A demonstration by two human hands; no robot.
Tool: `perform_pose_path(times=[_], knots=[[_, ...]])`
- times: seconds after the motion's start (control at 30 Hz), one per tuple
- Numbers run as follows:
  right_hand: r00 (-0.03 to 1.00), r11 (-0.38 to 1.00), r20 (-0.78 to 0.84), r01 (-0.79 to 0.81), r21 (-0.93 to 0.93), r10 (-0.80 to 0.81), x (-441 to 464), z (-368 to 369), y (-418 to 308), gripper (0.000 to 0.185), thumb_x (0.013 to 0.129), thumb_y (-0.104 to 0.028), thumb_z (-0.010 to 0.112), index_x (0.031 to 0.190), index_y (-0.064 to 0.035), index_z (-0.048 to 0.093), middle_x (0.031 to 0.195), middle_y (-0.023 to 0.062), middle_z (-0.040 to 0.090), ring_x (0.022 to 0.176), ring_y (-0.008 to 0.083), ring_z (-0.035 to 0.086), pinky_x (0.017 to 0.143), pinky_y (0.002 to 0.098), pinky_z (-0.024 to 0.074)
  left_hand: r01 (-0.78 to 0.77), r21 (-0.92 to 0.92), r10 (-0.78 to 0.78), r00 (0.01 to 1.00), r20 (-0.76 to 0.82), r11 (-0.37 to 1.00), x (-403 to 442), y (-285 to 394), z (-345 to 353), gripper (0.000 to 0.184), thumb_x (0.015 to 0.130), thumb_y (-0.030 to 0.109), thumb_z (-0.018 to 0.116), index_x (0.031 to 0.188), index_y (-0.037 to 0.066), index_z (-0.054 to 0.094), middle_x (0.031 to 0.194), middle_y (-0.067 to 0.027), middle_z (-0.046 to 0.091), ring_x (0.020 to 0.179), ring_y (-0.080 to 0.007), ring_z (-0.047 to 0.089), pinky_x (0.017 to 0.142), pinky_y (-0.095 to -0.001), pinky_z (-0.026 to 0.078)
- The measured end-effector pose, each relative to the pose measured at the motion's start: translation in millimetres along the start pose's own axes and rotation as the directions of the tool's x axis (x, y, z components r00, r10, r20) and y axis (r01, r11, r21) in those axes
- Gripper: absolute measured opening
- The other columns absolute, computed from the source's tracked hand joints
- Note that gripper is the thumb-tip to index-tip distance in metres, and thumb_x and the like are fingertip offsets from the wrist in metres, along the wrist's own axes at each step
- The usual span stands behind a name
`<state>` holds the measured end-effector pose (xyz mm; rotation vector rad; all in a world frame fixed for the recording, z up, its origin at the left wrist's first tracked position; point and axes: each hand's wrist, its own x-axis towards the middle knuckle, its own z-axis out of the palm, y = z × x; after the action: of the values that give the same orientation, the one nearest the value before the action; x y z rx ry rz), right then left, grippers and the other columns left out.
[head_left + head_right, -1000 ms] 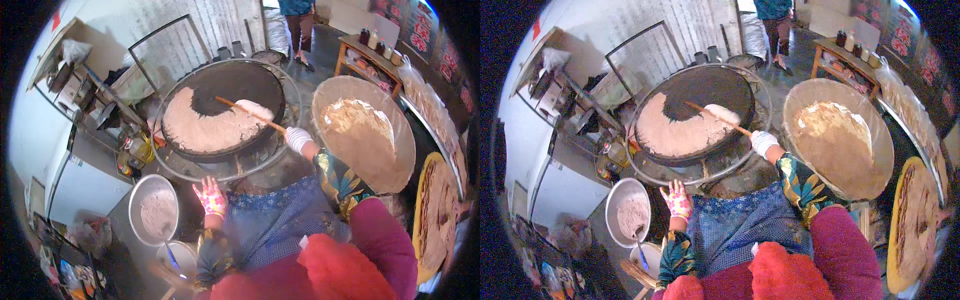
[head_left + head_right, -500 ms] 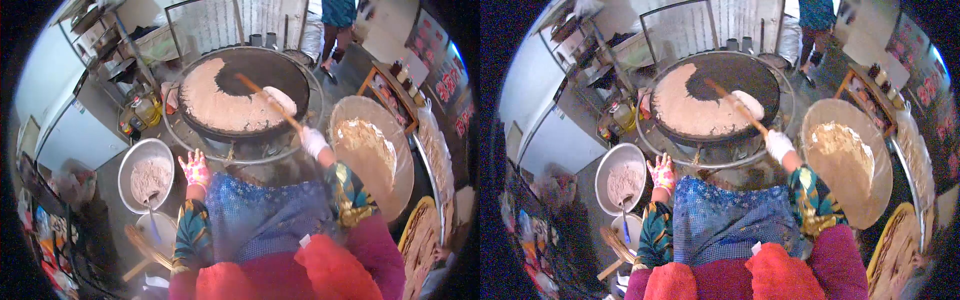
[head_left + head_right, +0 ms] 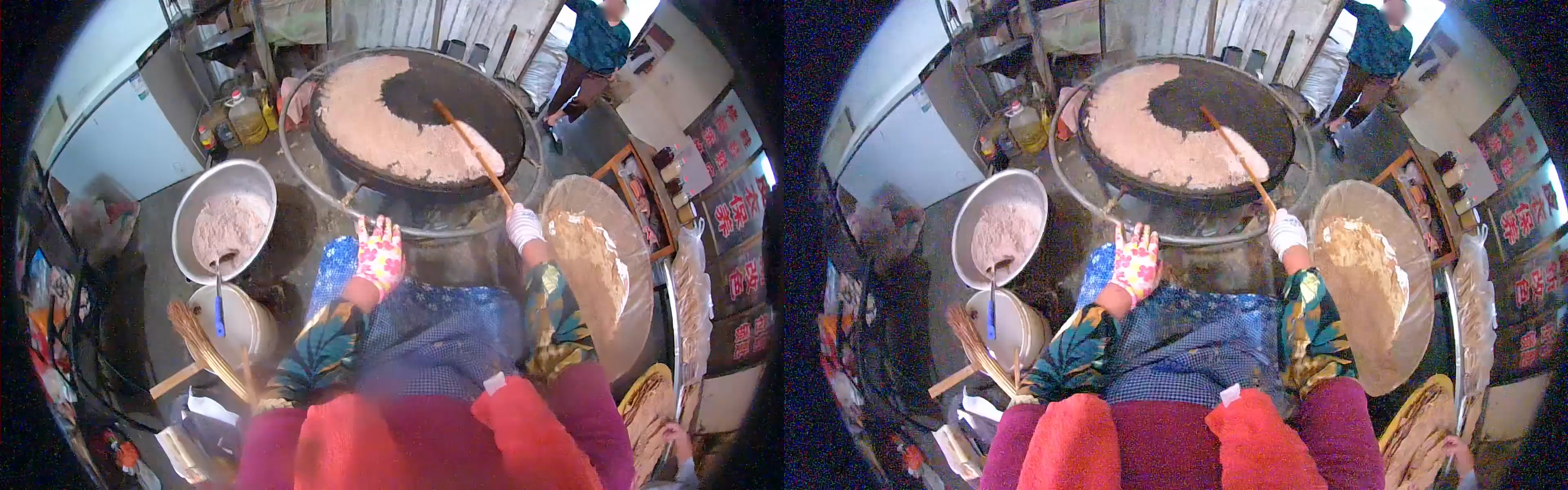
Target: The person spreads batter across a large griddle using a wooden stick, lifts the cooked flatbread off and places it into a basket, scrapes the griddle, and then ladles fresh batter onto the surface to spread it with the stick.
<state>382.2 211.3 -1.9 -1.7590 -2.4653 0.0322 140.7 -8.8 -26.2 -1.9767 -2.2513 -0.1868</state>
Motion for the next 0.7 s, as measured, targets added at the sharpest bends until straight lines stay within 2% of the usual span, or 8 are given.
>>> perform_pose_path(times=[0.1,0.17,0.23,0.3,0.37,0.43,0.53,0.7], knots=[[0.999,0.999,-0.007,0.047,0.019,-0.047,-8.0,-5.3,-9.9,0.031,0.091,-0.031,0.040,0.090,-0.0035,0.054,0.078,0.0255,0.061,0.076,0.0402,0.060,0.071,0.0493,0.0472,0.016,0.184,-0.019,1.000,0.014,0.983,-5.0,-1.8,17.5,0.060,0.083,0.028,0.043,0.132,-0.007,0.034,0.140,-0.0213,0.032,0.133,-0.0324,0.025,0.107,-0.0584,0.004],[0.986,0.987,0.029,0.162,0.007,-0.163,-20.5,0.0,-17.7,0.029,0.089,-0.030,0.042,0.090,-0.0038,0.053,0.075,0.0243,0.060,0.074,0.0407,0.060,0.069,0.0494,0.0470,0.030,0.141,-0.045,0.994,0.101,0.989,-5.4,-8.4,12.0,0.054,0.084,0.019,0.035,0.132,-0.006,0.034,0.140,-0.0206,0.031,0.134,-0.0319,0.024,0.107,-0.0580,0.004],[0.974,0.977,0.081,0.210,0.027,-0.211,-34.3,7.5,-18.5,0.029,0.089,-0.030,0.043,0.088,-0.0035,0.055,0.075,0.0239,0.061,0.073,0.0408,0.060,0.068,0.0495,0.0474,0.030,0.174,-0.043,0.997,0.069,0.984,-4.3,-17.2,14.8,0.054,0.084,0.019,0.035,0.132,-0.006,0.035,0.140,-0.0204,0.032,0.134,-0.0316,0.024,0.108,-0.0577,0.004],[1.000,0.998,-0.002,0.024,0.053,-0.024,-14.7,8.0,1.3,0.031,0.089,-0.030,0.043,0.085,-0.0026,0.057,0.077,0.0241,0.061,0.074,0.0405,0.060,0.068,0.0492,0.0476,0.049,0.226,-0.059,0.998,0.037,0.973,-2.0,-25.9,24.6,0.054,0.083,0.021,0.036,0.130,-0.005,0.038,0.139,-0.0200,0.034,0.133,-0.0310,0.025,0.108,-0.0572,0.004],[0.994,0.998,-0.097,0.050,0.027,-0.048,-1.8,9.3,6.6,0.031,0.091,-0.031,0.044,0.082,-0.0043,0.058,0.072,0.0230,0.061,0.071,0.0397,0.060,0.065,0.0483,0.0485,0.052,0.221,-0.060,0.998,0.027,0.974,-6.2,-31.8,15.1,0.053,0.082,0.022,0.038,0.129,-0.004,0.041,0.137,-0.0188,0.037,0.132,-0.0310,0.028,0.108,-0.0568,0.004],[0.995,0.996,-0.082,0.068,0.052,-0.064,-3.0,-0.2,-6.5,0.031,0.091,-0.031,0.043,0.084,-0.0034,0.057,0.072,0.0235,0.061,0.071,0.0398,0.060,0.066,0.0485,0.0482,0.068,0.225,-0.098,0.987,0.126,0.972,-1.8,-38.4,12.4,0.050,0.087,0.016,0.030,0.134,-0.001,0.035,0.142,-0.0163,0.031,0.135,-0.0288,0.023,0.109,-0.0555,0.002],[0.996,0.997,0.059,0.073,-0.038,-0.070,-7.8,8.9,-6.5,0.033,0.092,-0.030,0.038,0.089,-0.0028,0.057,0.081,0.0242,0.062,0.079,0.0404,0.060,0.072,0.0486,0.0476,0.105,0.185,-0.109,0.994,0.013,0.977,-1.4,-48.5,19.3,0.053,0.081,0.026,0.043,0.127,-0.001,0.045,0.136,-0.0167,0.040,0.130,-0.0293,0.032,0.107,-0.0581,0.004],[1.000,0.999,-0.003,-0.029,0.036,0.030,3.0,-0.8,-4.0,0.030,0.091,-0.030,0.041,0.092,-0.0034,0.055,0.079,0.0247,0.062,0.076,0.0396,0.061,0.069,0.0481,0.0482,0.127,0.156,-0.127,0.992,-0.007,0.980,-0.1,-64.2,11.0,0.055,0.078,0.029,0.050,0.125,0.000,0.047,0.134,-0.0159,0.042,0.129,-0.0289,0.033,0.107,-0.0584,0.006]])
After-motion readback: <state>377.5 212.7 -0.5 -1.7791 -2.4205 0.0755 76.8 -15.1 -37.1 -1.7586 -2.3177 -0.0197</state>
